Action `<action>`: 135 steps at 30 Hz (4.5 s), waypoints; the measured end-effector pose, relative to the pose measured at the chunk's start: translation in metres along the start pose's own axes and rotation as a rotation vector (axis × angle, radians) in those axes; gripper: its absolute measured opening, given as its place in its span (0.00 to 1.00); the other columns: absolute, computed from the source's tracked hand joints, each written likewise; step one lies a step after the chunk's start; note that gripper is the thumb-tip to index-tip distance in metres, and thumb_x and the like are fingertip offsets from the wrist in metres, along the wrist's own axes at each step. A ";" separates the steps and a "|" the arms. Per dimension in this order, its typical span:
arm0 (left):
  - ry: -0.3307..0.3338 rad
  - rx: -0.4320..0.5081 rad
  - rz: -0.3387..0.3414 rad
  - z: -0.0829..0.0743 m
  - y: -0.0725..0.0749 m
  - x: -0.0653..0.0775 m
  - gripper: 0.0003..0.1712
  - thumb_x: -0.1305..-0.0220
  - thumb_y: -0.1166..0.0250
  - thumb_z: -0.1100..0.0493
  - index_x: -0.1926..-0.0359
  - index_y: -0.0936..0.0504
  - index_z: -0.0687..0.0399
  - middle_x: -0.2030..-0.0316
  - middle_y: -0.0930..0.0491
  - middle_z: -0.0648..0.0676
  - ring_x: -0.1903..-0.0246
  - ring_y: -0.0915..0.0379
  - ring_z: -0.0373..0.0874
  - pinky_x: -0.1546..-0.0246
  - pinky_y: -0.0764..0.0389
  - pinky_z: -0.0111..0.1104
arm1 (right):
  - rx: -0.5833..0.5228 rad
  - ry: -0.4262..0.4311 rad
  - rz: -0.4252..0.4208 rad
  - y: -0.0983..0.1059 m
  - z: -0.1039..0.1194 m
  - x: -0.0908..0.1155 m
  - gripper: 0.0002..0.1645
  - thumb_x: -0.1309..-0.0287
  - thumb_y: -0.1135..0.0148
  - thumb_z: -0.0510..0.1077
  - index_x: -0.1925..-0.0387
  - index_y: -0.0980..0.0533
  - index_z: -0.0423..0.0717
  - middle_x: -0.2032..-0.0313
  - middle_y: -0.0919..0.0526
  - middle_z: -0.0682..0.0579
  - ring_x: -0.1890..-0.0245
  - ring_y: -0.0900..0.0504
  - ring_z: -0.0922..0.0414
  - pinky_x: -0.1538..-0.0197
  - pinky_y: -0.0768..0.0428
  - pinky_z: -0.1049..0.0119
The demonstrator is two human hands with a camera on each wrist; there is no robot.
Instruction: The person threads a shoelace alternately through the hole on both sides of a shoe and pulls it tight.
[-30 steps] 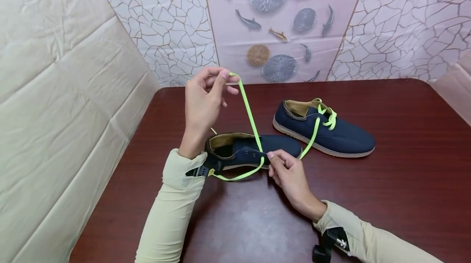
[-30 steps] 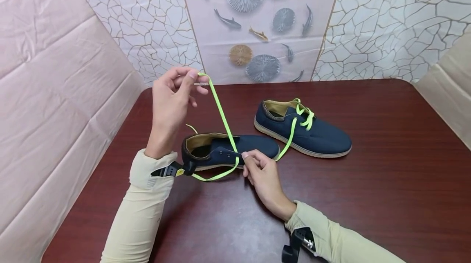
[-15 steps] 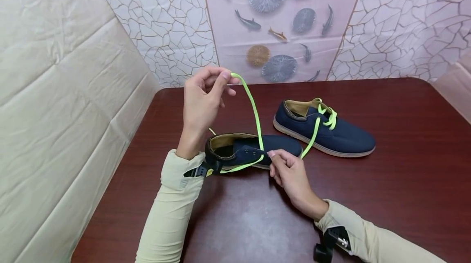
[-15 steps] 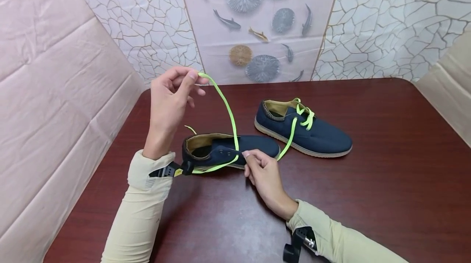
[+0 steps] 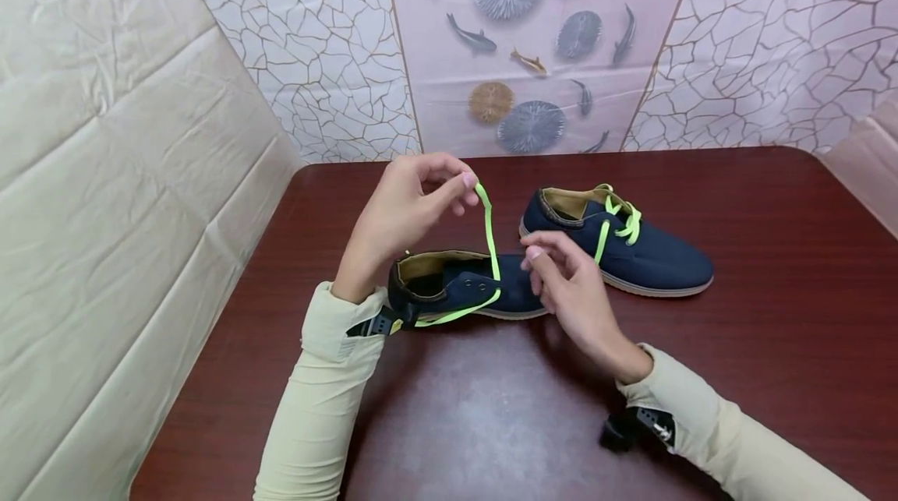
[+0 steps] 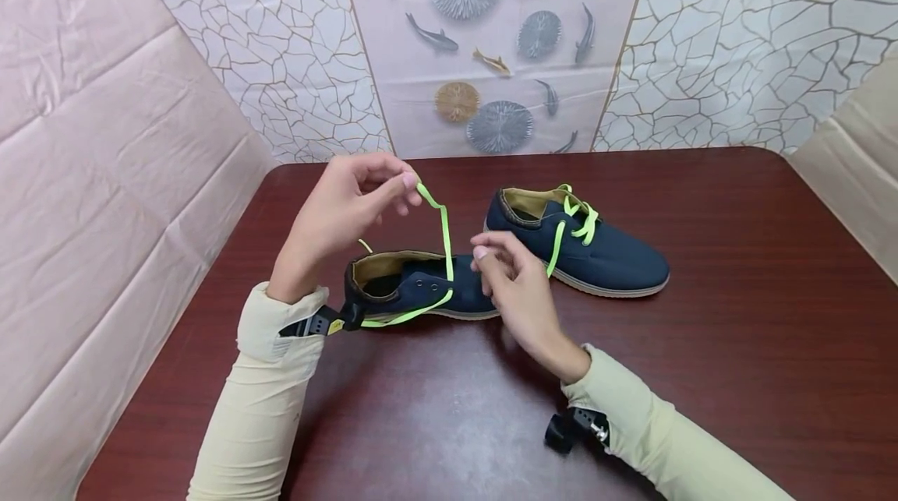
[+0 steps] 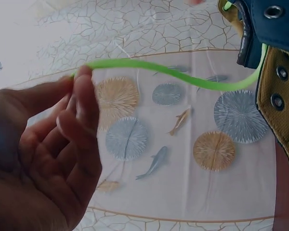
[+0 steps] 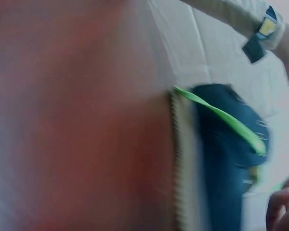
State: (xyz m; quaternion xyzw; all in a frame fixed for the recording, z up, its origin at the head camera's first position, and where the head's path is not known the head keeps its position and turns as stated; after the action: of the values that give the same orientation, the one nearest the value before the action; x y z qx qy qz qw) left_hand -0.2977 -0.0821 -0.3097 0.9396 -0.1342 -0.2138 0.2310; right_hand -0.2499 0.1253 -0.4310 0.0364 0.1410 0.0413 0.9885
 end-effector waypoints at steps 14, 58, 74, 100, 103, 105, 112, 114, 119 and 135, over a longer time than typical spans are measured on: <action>-0.051 0.029 0.190 -0.004 -0.026 0.005 0.08 0.24 0.35 0.63 0.60 0.11 0.60 0.71 0.13 0.55 0.71 0.16 0.45 0.60 0.15 0.39 | 0.296 0.169 0.154 -0.005 0.059 -0.026 0.16 0.21 0.42 0.47 0.40 0.18 0.48 0.47 0.14 0.52 0.46 0.19 0.59 0.44 0.21 0.67; -0.001 -0.271 0.633 0.069 -0.048 -0.006 0.07 0.28 0.30 0.58 0.52 0.13 0.54 0.58 0.12 0.48 0.57 0.16 0.39 0.49 0.18 0.32 | 0.290 -0.169 0.205 -0.002 0.023 -0.036 0.17 0.22 0.41 0.47 0.60 0.14 0.37 0.54 0.13 0.46 0.66 0.18 0.60 0.58 0.21 0.66; -0.007 -0.304 0.547 0.079 -0.052 -0.008 0.07 0.26 0.33 0.57 0.58 0.10 0.53 0.63 0.10 0.50 0.63 0.20 0.36 0.55 0.21 0.33 | 0.093 -0.422 0.279 -0.015 -0.020 -0.027 0.16 0.22 0.45 0.43 0.57 0.19 0.33 0.82 0.31 0.57 0.87 0.40 0.64 0.82 0.39 0.71; -0.024 -0.377 0.446 0.083 -0.049 -0.010 0.09 0.25 0.35 0.52 0.60 0.09 0.43 0.66 0.12 0.38 0.65 0.21 0.35 0.59 0.22 0.35 | 0.362 -0.279 0.239 -0.024 -0.020 -0.035 0.17 0.23 0.42 0.43 0.61 0.11 0.39 0.56 0.10 0.47 0.53 0.21 0.58 0.51 0.27 0.66; -0.003 -0.355 0.452 0.084 -0.049 -0.010 0.07 0.26 0.33 0.52 0.61 0.09 0.41 0.67 0.13 0.38 0.66 0.22 0.36 0.59 0.23 0.35 | 0.374 -0.255 0.245 -0.025 -0.021 -0.035 0.16 0.23 0.42 0.43 0.61 0.11 0.40 0.56 0.10 0.48 0.56 0.22 0.59 0.51 0.28 0.65; 0.016 -0.339 0.458 0.086 -0.050 -0.010 0.07 0.26 0.33 0.51 0.61 0.10 0.40 0.67 0.13 0.37 0.65 0.22 0.36 0.59 0.22 0.35 | 0.390 -0.247 0.244 -0.024 -0.021 -0.034 0.16 0.23 0.41 0.44 0.61 0.11 0.42 0.58 0.10 0.49 0.63 0.25 0.59 0.57 0.29 0.66; 0.075 -0.275 0.438 0.090 -0.051 -0.009 0.12 0.23 0.39 0.53 0.60 0.08 0.44 0.65 0.12 0.39 0.61 0.21 0.35 0.53 0.22 0.33 | 0.427 -0.209 0.251 -0.025 -0.019 -0.034 0.16 0.23 0.40 0.46 0.61 0.11 0.43 0.78 0.24 0.56 0.77 0.43 0.61 0.70 0.40 0.65; 0.081 -0.249 0.454 0.092 -0.053 -0.009 0.11 0.23 0.37 0.56 0.59 0.08 0.46 0.64 0.12 0.40 0.60 0.21 0.35 0.52 0.22 0.31 | 0.431 -0.200 0.250 -0.024 -0.019 -0.034 0.16 0.23 0.39 0.46 0.60 0.11 0.43 0.79 0.26 0.57 0.78 0.44 0.61 0.71 0.40 0.65; 0.082 -0.198 0.495 0.094 -0.060 -0.008 0.07 0.25 0.32 0.57 0.59 0.07 0.49 0.64 0.11 0.42 0.61 0.21 0.36 0.54 0.22 0.30 | 0.452 -0.183 0.244 -0.022 -0.022 -0.033 0.14 0.24 0.39 0.44 0.60 0.10 0.43 0.79 0.24 0.58 0.78 0.43 0.61 0.71 0.40 0.66; 0.086 -0.208 0.298 0.090 -0.055 -0.015 0.07 0.27 0.33 0.58 0.62 0.09 0.48 0.68 0.13 0.43 0.66 0.22 0.38 0.61 0.24 0.32 | 0.233 -0.434 0.337 -0.016 -0.022 -0.034 0.18 0.24 0.45 0.42 0.49 0.15 0.34 0.87 0.39 0.62 0.88 0.46 0.66 0.81 0.44 0.72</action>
State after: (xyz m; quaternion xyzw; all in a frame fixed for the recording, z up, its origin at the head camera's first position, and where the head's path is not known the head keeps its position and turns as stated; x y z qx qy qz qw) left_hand -0.3441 -0.0640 -0.4040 0.8887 -0.2390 -0.1495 0.3614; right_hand -0.2872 0.1077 -0.4445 0.1805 -0.0779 0.1796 0.9639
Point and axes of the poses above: each hand's wrist, its own x-axis away from the middle knuckle, its own y-axis out of the back of the hand, z = x × y, the point moved 5 cm from there along -x, towards the middle knuckle
